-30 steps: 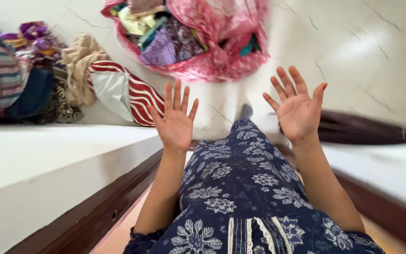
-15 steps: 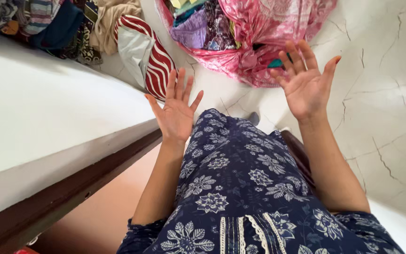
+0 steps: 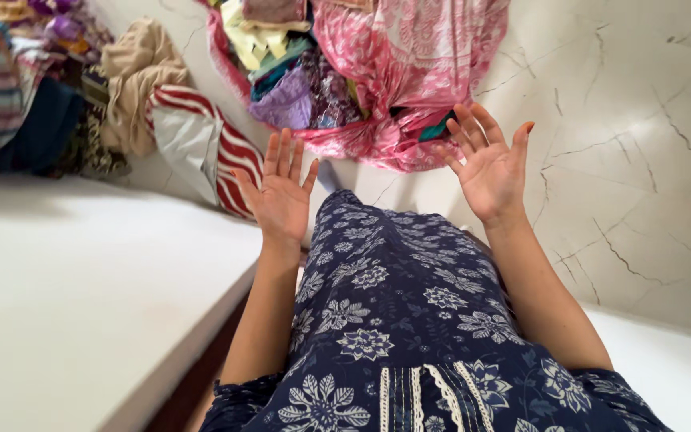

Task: The person moves a large pink bundle of clothes from the floor to a bed, then opens a wardrobe to place a small white box inside. They then pick up several packaged items from the floor and place them on the bed before closing the wardrobe.

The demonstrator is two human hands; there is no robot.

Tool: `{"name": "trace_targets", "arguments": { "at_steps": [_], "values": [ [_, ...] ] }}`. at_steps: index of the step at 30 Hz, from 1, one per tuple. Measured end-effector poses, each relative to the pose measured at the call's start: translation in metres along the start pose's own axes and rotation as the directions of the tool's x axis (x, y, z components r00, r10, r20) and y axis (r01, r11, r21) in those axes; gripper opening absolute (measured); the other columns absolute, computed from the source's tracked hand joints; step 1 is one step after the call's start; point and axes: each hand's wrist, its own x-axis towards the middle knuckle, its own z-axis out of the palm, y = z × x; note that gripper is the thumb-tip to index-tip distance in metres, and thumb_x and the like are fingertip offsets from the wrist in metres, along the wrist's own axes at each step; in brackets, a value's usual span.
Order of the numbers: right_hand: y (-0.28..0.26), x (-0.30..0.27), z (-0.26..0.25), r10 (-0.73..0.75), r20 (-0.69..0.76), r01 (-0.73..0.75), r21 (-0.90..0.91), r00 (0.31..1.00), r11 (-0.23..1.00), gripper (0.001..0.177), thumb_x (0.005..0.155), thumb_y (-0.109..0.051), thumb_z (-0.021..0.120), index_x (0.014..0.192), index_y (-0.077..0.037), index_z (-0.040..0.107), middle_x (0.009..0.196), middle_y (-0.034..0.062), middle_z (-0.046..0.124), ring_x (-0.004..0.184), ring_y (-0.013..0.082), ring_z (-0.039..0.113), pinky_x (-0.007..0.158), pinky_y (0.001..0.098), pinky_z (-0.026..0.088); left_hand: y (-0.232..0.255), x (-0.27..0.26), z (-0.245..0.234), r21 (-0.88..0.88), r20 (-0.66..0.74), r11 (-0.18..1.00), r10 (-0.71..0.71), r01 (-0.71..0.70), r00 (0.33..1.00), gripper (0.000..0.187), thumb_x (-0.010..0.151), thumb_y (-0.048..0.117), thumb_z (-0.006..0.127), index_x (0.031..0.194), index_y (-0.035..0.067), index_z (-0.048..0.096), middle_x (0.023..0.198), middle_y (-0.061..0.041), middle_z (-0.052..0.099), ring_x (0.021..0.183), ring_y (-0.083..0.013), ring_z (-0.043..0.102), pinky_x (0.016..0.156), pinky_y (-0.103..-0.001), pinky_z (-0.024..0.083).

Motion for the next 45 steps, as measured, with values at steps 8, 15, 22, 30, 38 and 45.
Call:
{"name": "trace_targets", "arguments": {
  "at_steps": [8, 15, 22, 30, 38, 45],
  "values": [
    [0.071, 0.106, -0.015, 0.061, -0.144, -0.112, -0.383, 0.988, 0.917, 0.068, 0.101, -0.070, 0.044, 0.136, -0.013, 0.058, 0.147, 0.0054, 0.055, 0.139, 0.0217, 0.045, 0.114, 0.0480, 0.039, 0.041, 0.134, -0.046, 0.265, -0.057, 0.956, -0.116, 0.127, 0.992, 0.076, 0.102, 0.069, 0.035, 0.148, 0.010, 0.049, 0.159, -0.005, 0.049, 0.147, -0.0219, 0.043, 0.117, -0.044, 0.038],
    [0.156, 0.155, -0.095, 0.194, -0.347, -0.388, -0.676, 0.918, 0.627, 0.063, 0.099, -0.065, 0.042, 0.131, -0.013, 0.062, 0.142, 0.0036, 0.058, 0.135, 0.0181, 0.047, 0.105, 0.0430, 0.042, -0.023, 0.222, -0.192, 0.823, -0.417, 0.293, -0.271, 0.487, 0.868, 0.047, 0.102, 0.048, 0.049, 0.131, 0.013, 0.062, 0.140, -0.007, 0.063, 0.126, -0.0224, 0.057, 0.104, -0.040, 0.045],
    [0.229, 0.187, -0.210, 0.365, -0.530, -0.644, -0.619, 0.765, 0.449, 0.056, 0.099, -0.059, 0.050, 0.127, -0.013, 0.062, 0.128, 0.0022, 0.061, 0.119, 0.0158, 0.053, 0.095, 0.0377, 0.045, -0.076, 0.212, -0.295, 0.876, -0.323, -0.438, -0.228, 0.199, 0.919, 0.037, 0.100, 0.040, 0.062, 0.124, 0.012, 0.067, 0.127, -0.016, 0.065, 0.122, -0.0366, 0.059, 0.103, -0.047, 0.047],
    [0.298, 0.274, -0.317, 0.352, -0.571, -0.670, -0.652, 0.742, 0.354, 0.050, 0.101, -0.053, 0.055, 0.128, -0.011, 0.058, 0.116, 0.0027, 0.064, 0.101, 0.0141, 0.056, 0.087, 0.0339, 0.049, -0.130, 0.261, -0.331, 0.758, -0.402, -0.614, -0.173, 0.221, 0.899, 0.045, 0.092, 0.039, 0.067, 0.130, 0.015, 0.061, 0.132, -0.008, 0.062, 0.124, -0.0306, 0.057, 0.099, -0.048, 0.049],
    [0.385, 0.346, -0.422, 0.365, -0.553, -0.662, -0.631, 0.749, 0.405, 0.049, 0.103, -0.044, 0.054, 0.140, -0.011, 0.052, 0.124, 0.0016, 0.062, 0.103, 0.0141, 0.055, 0.089, 0.0310, 0.047, -0.184, 0.311, -0.455, 0.626, -0.510, -0.730, -0.120, 0.272, 0.852, 0.072, 0.086, 0.034, 0.076, 0.148, 0.014, 0.045, 0.153, -0.007, 0.044, 0.148, -0.0296, 0.031, 0.112, -0.050, 0.037],
    [0.444, 0.397, -0.461, 0.440, -0.576, -0.712, -0.425, 0.689, 0.559, 0.065, 0.101, -0.048, 0.054, 0.153, -0.012, 0.041, 0.149, 0.0043, 0.052, 0.136, 0.0180, 0.046, 0.114, 0.0375, 0.032, -0.225, 0.330, -0.537, 0.613, -0.474, -0.744, -0.076, 0.267, 0.877, 0.085, 0.075, 0.023, 0.081, 0.148, 0.009, 0.040, 0.155, -0.011, 0.043, 0.146, -0.0325, 0.033, 0.108, -0.055, 0.034]
  ]
}}
